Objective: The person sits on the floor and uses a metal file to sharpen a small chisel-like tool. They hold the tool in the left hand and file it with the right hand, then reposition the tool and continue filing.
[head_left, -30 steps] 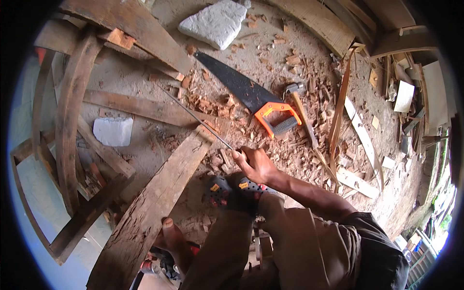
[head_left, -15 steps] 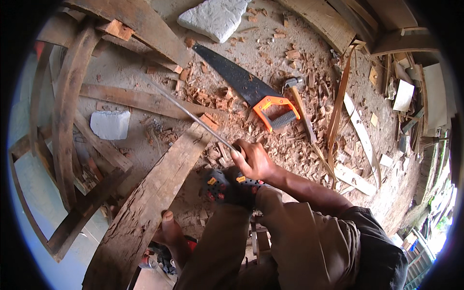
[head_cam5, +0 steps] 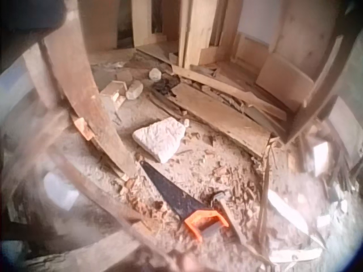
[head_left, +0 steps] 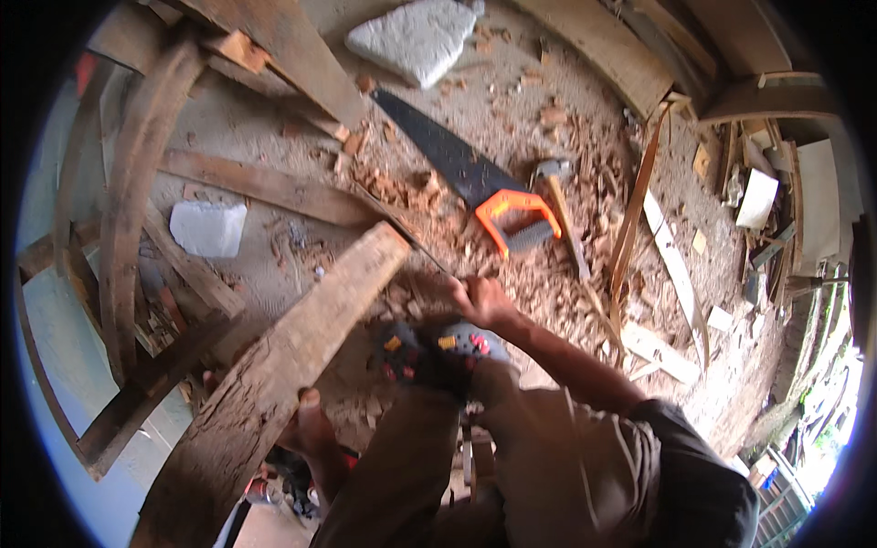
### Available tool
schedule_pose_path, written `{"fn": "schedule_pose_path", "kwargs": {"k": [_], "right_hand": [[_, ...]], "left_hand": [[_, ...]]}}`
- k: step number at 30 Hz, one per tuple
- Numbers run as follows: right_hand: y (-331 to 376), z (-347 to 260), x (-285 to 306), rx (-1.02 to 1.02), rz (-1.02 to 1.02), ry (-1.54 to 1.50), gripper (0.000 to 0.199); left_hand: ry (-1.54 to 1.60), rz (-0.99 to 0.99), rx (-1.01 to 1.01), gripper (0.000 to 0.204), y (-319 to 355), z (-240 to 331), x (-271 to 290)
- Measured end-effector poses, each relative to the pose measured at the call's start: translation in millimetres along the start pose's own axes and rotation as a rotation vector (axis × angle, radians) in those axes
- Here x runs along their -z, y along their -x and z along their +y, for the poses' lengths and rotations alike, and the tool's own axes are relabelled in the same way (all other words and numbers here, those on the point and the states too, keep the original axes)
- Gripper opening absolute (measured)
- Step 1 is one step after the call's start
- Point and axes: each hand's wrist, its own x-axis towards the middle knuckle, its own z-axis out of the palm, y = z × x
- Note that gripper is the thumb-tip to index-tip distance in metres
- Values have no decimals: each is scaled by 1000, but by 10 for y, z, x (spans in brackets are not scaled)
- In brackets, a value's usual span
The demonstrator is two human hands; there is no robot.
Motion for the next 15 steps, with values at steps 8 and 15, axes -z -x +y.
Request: {"fn": "schedule_pose_path", "kwargs": {"k": [8, 15], "right_hand": [[72, -829, 422, -47, -42, -253, 48], [157, 135, 44, -180, 5, -35, 43]], "left_hand": [[-114, -39, -50, 100, 122, -161, 276], [123, 85, 117, 98, 42, -84, -134]]}}
